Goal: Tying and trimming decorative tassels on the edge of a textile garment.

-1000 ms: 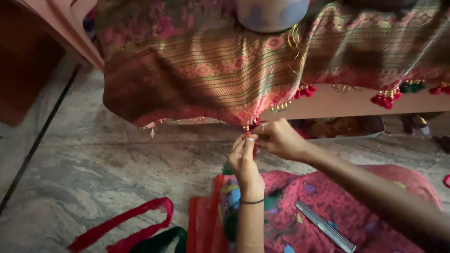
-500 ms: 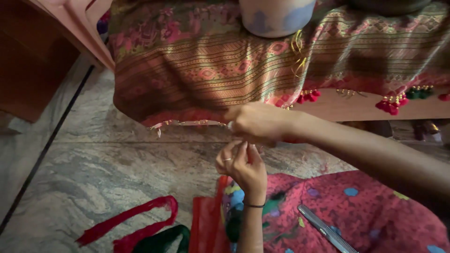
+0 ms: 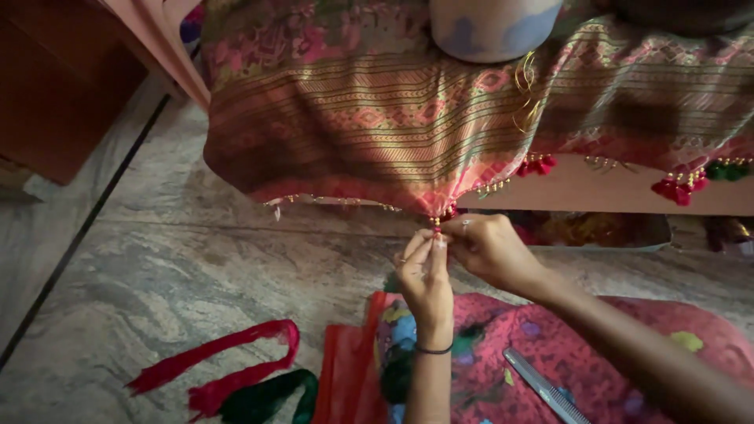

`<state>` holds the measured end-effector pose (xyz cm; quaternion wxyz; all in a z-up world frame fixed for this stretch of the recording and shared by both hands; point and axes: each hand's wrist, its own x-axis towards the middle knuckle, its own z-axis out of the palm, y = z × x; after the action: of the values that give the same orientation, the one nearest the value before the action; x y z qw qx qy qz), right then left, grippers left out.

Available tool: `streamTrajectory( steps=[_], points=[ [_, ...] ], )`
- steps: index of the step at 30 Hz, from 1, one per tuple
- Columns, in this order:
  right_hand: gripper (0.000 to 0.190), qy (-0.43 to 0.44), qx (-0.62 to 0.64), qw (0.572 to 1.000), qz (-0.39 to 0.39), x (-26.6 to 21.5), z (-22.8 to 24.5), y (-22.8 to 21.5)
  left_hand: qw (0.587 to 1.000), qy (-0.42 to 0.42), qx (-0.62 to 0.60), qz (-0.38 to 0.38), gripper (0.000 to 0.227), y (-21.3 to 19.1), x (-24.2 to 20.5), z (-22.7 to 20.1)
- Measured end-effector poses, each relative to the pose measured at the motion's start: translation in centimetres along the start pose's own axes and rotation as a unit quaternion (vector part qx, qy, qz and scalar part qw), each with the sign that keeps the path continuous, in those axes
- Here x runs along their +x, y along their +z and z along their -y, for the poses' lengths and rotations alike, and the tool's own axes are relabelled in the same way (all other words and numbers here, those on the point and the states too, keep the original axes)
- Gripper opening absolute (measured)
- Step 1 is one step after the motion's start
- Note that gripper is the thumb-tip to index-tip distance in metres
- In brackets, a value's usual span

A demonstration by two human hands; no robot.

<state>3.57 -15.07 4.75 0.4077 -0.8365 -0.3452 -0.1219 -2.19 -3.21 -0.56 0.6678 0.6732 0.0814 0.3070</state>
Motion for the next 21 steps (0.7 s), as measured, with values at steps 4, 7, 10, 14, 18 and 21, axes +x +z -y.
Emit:
streamTrajectory(
  steps=[4,7,10,14,18,21],
  points=[
    [0.019,0.068,0.078,0.995,0.004,-0.7,-0.7,0.6,0.999,-0.019,-0.031,0.017,0.013,-0.7,0.3,-2.0],
    [0.015,0.169,0.140,0.975,0.027,-0.8,-0.4,-0.8,0.977,0.129,0.167,-0.022,0.009,-1.6,1.3,-4.5],
    [0.020,-0.076,-0.007,0.997,-0.015,-0.7,1.3,-2.5,0.892,0.270,0.361,-0.028,0.007,-2.4,1.5,-4.7],
    [0.032,-0.103,-0.107,0.988,0.034,0.6,4.7,-3.7,0.879,0.298,0.371,-0.012,0.014,-1.7,1.6,-4.5],
    [0.023,-0.059,-0.048,0.997,-0.011,-0.1,3.2,-3.9,0.977,0.121,0.175,0.025,0.019,-1.1,2.3,-2.1],
    [0.021,0.128,0.068,0.989,0.013,-0.2,2.8,-4.8,0.997,0.019,0.056,0.059,0.019,-0.8,2.7,1.2]
  ],
)
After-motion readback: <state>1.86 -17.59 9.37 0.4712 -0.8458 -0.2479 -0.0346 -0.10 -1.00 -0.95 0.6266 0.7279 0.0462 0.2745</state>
